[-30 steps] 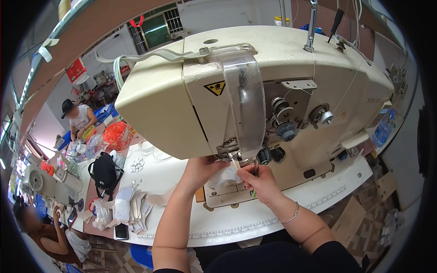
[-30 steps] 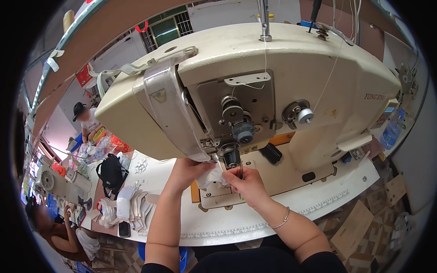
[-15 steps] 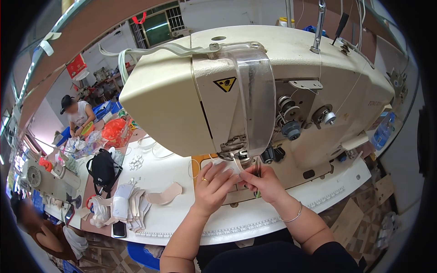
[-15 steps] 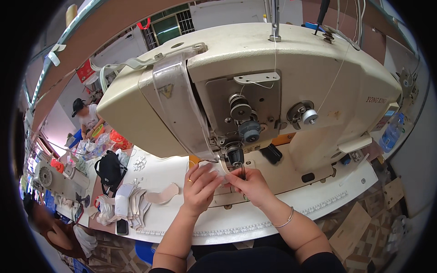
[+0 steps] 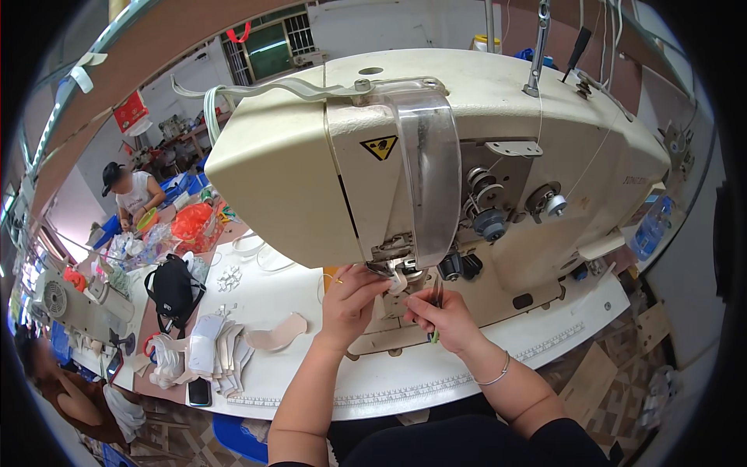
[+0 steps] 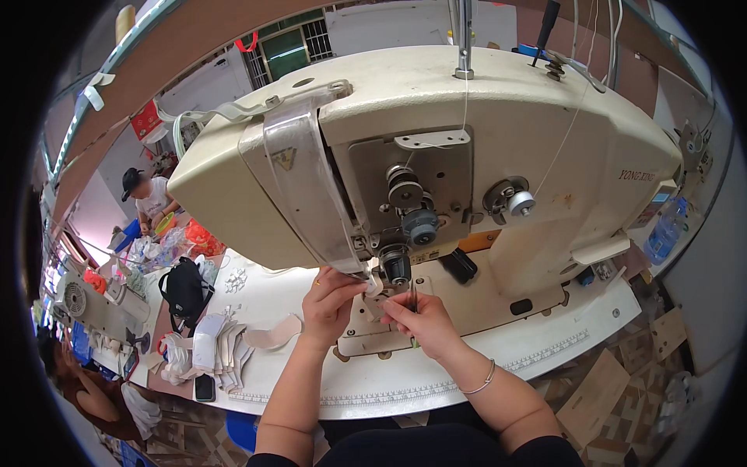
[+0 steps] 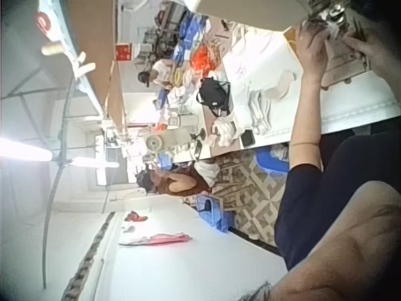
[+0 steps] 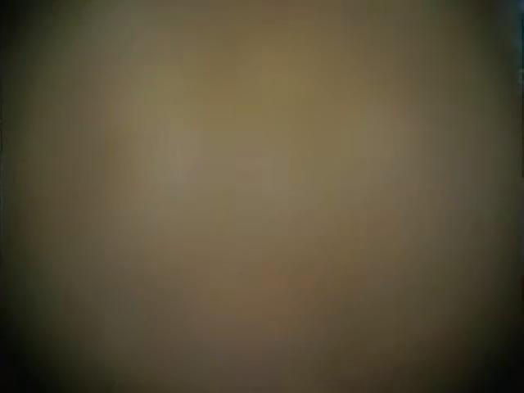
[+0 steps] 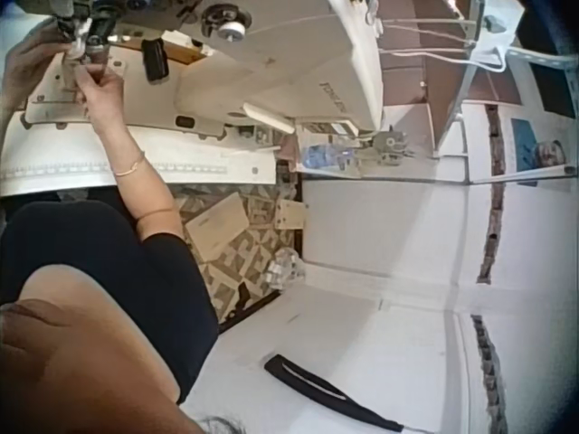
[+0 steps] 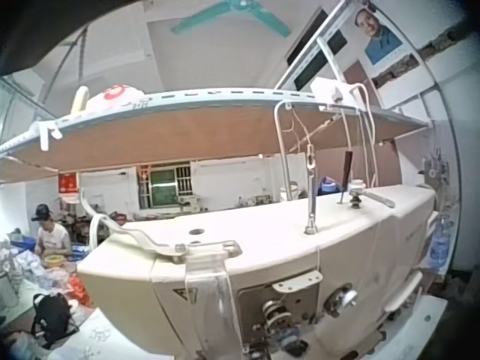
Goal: The person operates an industrial sewing machine to stitch white fabric pieces, likely face masks. They repeatedly pick up a piece, feed it through the machine, and trim the thread with scissors before moving to the next piece.
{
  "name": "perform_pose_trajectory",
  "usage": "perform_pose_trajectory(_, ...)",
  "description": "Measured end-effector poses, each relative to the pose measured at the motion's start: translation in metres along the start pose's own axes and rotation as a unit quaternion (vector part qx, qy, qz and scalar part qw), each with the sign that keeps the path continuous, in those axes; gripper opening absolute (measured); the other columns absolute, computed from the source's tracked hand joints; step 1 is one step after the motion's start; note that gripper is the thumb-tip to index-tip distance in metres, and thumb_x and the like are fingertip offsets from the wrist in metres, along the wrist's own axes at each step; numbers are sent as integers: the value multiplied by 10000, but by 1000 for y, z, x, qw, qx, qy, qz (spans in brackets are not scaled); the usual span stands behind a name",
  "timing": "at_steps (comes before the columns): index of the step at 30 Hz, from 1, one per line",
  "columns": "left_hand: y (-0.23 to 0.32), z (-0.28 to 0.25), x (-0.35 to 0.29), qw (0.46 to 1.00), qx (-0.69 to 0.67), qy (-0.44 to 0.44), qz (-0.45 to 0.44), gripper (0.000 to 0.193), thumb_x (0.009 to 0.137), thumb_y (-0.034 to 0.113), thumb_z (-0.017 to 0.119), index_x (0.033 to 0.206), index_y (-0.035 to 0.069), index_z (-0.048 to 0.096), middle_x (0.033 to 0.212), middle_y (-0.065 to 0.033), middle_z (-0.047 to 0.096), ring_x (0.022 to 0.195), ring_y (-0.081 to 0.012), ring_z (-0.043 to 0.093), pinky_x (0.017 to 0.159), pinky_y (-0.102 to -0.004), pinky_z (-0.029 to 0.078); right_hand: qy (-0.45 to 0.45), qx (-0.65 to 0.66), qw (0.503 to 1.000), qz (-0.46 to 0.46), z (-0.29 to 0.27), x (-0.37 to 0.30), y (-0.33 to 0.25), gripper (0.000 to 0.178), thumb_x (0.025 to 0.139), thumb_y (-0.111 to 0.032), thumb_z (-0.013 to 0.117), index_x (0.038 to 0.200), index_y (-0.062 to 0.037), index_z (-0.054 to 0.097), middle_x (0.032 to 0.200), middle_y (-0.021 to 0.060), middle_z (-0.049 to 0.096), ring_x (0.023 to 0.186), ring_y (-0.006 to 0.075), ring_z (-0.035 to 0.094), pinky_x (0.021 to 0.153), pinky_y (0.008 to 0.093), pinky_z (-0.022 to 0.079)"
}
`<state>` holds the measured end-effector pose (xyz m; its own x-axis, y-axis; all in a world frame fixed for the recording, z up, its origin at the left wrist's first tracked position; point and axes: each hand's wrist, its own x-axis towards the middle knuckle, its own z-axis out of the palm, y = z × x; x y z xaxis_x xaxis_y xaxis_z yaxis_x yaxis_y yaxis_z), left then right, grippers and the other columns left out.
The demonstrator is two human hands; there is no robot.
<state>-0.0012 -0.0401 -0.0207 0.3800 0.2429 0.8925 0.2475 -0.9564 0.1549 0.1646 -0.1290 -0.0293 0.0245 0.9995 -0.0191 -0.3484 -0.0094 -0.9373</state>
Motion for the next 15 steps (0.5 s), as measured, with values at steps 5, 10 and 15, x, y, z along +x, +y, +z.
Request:
perform_pose_trajectory(5, -8, 4, -1, 995, -46, -3, -91, 236, 650, -120, 611, 792, 66, 639, 801, -55, 594, 733, -210, 577, 618, -271, 454, 22, -1, 1000, 1, -6, -4, 3, 167, 800, -172, 627, 843, -16, 586, 687, 41, 594, 507, 24, 424, 454, 153, 326)
perform_pose_trajectory(10, -13, 9, 3, 989, -91, 24, -113, 173, 684, -105, 609, 767, 47, 609, 779, -69, 603, 701, -206, 568, 583, -259, 446, 35, 12, 999, -10, -11, -5, 5, 161, 798, -168, 628, 839, -17, 593, 667, 37, 580, 501, 24, 421, 449, 154, 322)
perform_pose_trajectory(15, -15, 9, 2, 988, -85, 24, -129, 157, 686, -107, 600, 752, 32, 573, 748, -81, 596, 669, -208, 555, 575, -260, 437, 40, 20, 999, -19, -8, -3, 4, 164, 797, -171, 630, 835, -15, 597, 664, 35, 578, 497, 24, 422, 445, 152, 320)
